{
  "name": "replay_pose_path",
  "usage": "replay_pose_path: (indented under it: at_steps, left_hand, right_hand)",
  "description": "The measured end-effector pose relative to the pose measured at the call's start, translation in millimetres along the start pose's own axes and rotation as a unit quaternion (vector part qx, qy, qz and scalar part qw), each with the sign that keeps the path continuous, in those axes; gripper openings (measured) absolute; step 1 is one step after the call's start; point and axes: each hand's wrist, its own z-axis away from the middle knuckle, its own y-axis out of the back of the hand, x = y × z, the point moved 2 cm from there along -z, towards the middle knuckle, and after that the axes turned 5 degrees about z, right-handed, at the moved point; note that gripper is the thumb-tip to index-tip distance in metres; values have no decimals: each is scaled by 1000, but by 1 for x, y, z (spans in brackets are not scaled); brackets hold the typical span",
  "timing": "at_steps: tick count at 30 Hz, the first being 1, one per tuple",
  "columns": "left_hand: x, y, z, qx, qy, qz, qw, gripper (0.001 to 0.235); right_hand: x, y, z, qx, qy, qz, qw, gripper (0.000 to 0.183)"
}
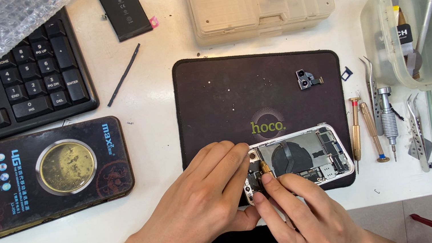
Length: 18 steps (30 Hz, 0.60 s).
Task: The person uses a precision screwdriver to remove and reinstall screws on the internal frame of a disassembled smartphone. They repeatedly adjust small components near the camera module and battery area while working on a desk mat.
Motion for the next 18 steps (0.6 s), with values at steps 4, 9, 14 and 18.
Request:
replay_pose_path:
  at_steps: [4, 9, 14, 18]
  left_hand:
    - [0, -1, 0, -2, 6, 7, 1000, 70]
    - [-2, -1, 1, -6, 4, 10, 1000, 71]
    - [-1, -2, 1, -1, 7, 20, 1000, 67]
    - [-1, -1, 1, 10, -4, 6, 1000, 66]
  right_hand:
    - [2, 6, -1, -43, 6, 3, 999, 35]
    - [1, 7, -2, -48, -25, -19, 998, 35]
    - [-2, 0, 1, -14, -58, -6, 998, 33]
    - [-3, -6, 4, 22, -58, 22, 998, 32]
